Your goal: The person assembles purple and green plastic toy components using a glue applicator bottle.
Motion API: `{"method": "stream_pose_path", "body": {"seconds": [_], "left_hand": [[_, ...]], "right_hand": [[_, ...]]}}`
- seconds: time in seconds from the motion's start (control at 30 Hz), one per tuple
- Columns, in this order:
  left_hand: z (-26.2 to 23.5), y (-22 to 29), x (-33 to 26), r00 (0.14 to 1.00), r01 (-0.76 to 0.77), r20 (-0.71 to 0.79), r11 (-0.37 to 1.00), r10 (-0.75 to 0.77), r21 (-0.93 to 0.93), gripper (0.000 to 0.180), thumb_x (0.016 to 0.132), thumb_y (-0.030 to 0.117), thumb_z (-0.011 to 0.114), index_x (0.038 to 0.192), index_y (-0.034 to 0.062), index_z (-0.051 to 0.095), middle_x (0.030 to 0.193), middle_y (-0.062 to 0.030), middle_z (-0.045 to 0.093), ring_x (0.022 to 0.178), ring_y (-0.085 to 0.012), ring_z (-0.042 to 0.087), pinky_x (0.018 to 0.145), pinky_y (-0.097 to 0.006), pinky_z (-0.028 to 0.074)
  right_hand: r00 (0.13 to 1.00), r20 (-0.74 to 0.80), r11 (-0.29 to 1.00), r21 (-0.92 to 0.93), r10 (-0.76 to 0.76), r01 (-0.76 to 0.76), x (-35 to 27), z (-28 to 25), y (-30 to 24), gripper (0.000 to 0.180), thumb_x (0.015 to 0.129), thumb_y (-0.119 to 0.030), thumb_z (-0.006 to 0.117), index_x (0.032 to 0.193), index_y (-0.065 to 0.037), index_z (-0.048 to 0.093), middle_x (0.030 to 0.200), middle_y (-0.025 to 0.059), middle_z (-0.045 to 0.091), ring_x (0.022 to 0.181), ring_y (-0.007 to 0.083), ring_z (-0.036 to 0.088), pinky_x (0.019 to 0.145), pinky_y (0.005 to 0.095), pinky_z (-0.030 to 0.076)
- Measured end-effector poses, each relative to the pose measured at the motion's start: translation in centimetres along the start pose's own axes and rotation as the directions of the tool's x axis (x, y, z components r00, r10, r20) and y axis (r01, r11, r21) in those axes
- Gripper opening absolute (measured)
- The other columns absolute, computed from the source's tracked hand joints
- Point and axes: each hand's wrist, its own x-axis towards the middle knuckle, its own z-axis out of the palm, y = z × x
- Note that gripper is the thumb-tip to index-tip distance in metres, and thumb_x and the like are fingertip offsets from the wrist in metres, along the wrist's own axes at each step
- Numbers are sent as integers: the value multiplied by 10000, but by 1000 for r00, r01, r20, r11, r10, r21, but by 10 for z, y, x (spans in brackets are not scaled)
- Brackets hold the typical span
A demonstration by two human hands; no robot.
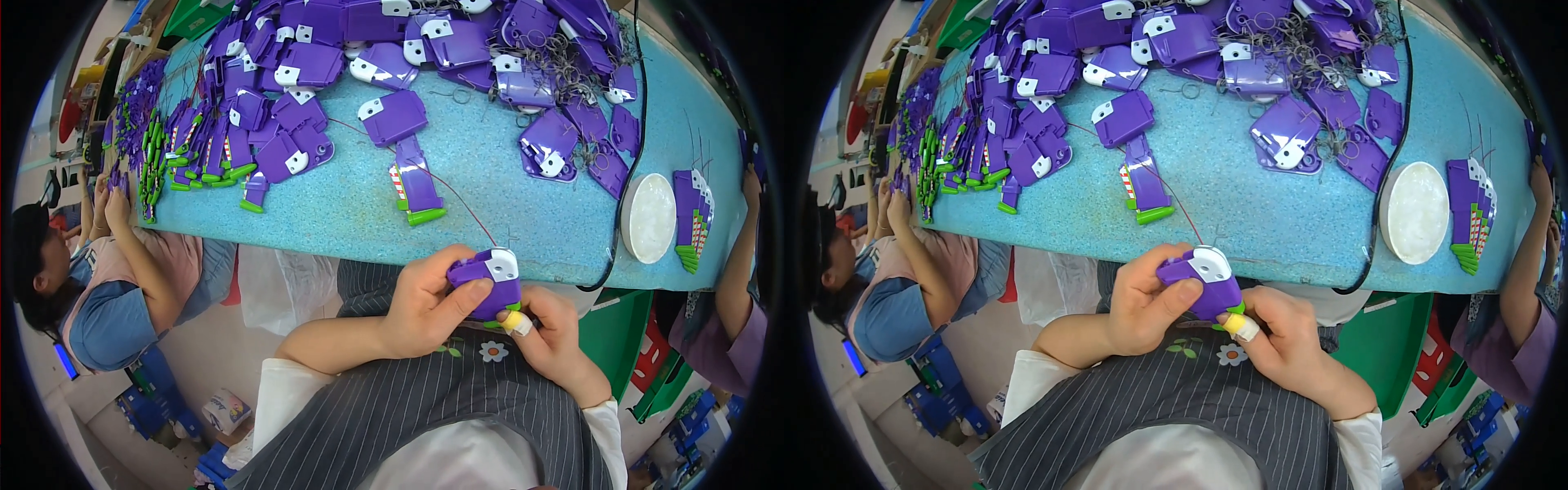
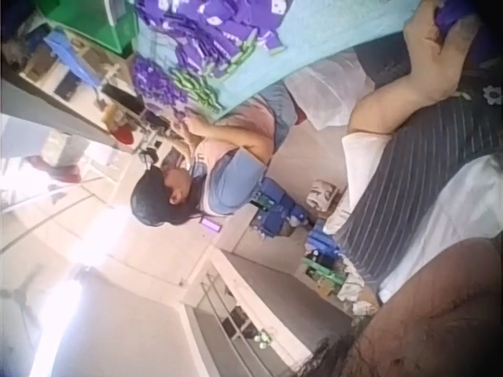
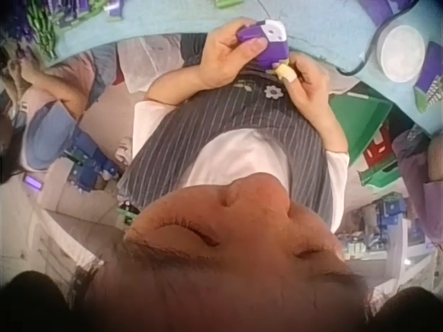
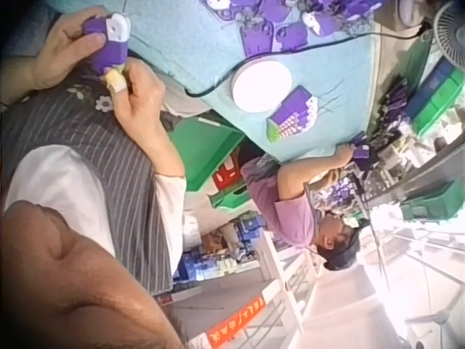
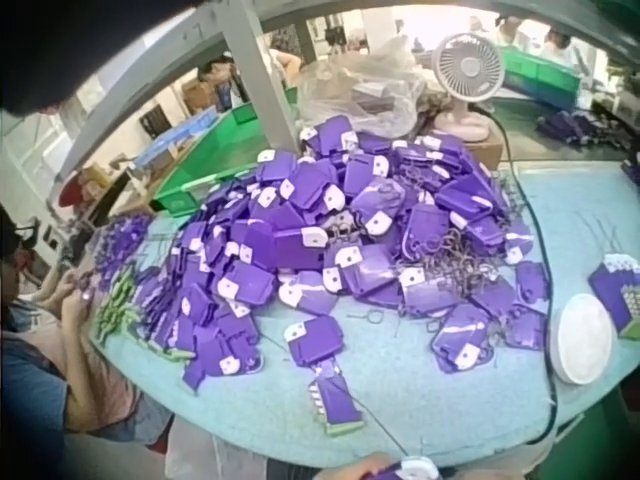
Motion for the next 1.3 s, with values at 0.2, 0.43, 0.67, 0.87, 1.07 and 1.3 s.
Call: {"method": "stream_pose_path", "body": {"seconds": [0.2, 0.43, 0.67, 0.87, 1.07, 1.3], "left_hand": [[5, -9, -6, 999, -39, -32, 994, 43, 106, 183, 905, 113, 552, 1011, -31, 511, 850, -48, 588, 759, -59, 519, 660, -208, 430], [8, -1, 14, 886, -461, 270, 771, 376, 439, 314, 831, 128, 621, 1061, -24, 471, 1046, -184, 511, 984, -343, 507, 909, -413, 386], [-77, 59, 88, 887, -200, 203, -50, 415, 978, 418, 707, 67, 672, 1075, -50, 514, 1048, -201, 560, 976, -375, 512, 865, -427, 409], [-96, 66, 90, 910, -229, 261, -136, 323, 964, 268, 784, 44, 598, 1034, -38, 549, 1086, -204, 563, 976, -358, 533, 849, -411, 436], [-49, 71, 60, 772, -528, 449, 60, 450, 847, 267, 726, -53, 535, 981, 5, 589, 1260, -198, 474, 1215, -412, 401, 1004, -505, 320], [4, 28, 28, 533, -832, 733, 420, 423, 363, 397, 710, 142, 694, 1063, 29, 552, 1342, -217, 408, 1260, -495, 304, 992, -545, 326]], "right_hand": [[998, 13, 994, 94, -62, 60, 5, -3, 9, 104, 800, -60, 617, 842, 21, 566, 772, 112, 546, 708, 220, 535, 623, 318, 414], [979, 12, 967, -150, -205, 205, -5, -17, 7, 257, 765, -17, 598, 1004, 32, 518, 935, 176, 523, 810, 313, 540, 703, 335, 438], [394, -805, 888, -336, -443, 313, -33, -166, 9, 330, 892, -24, 507, 1204, 70, 458, 1046, 113, 580, 958, 158, 560, 869, 259, 420], [607, -745, 930, -366, -276, -26, -5, -224, 84, 291, 841, -57, 610, 1117, 24, 564, 1001, 76, 599, 920, 142, 564, 818, 254, 438], [483, -657, 606, -743, -579, -283, -3, -174, 44, 330, 710, -100, 697, 996, 15, 578, 931, 86, 568, 842, 211, 543, 770, 327, 424], [776, 487, 899, 372, -401, 231, 24, -56, -3, 737, 624, -278, 816, 1221, 5, 488, 1145, 136, 501, 923, 263, 524, 794, 359, 435]]}}
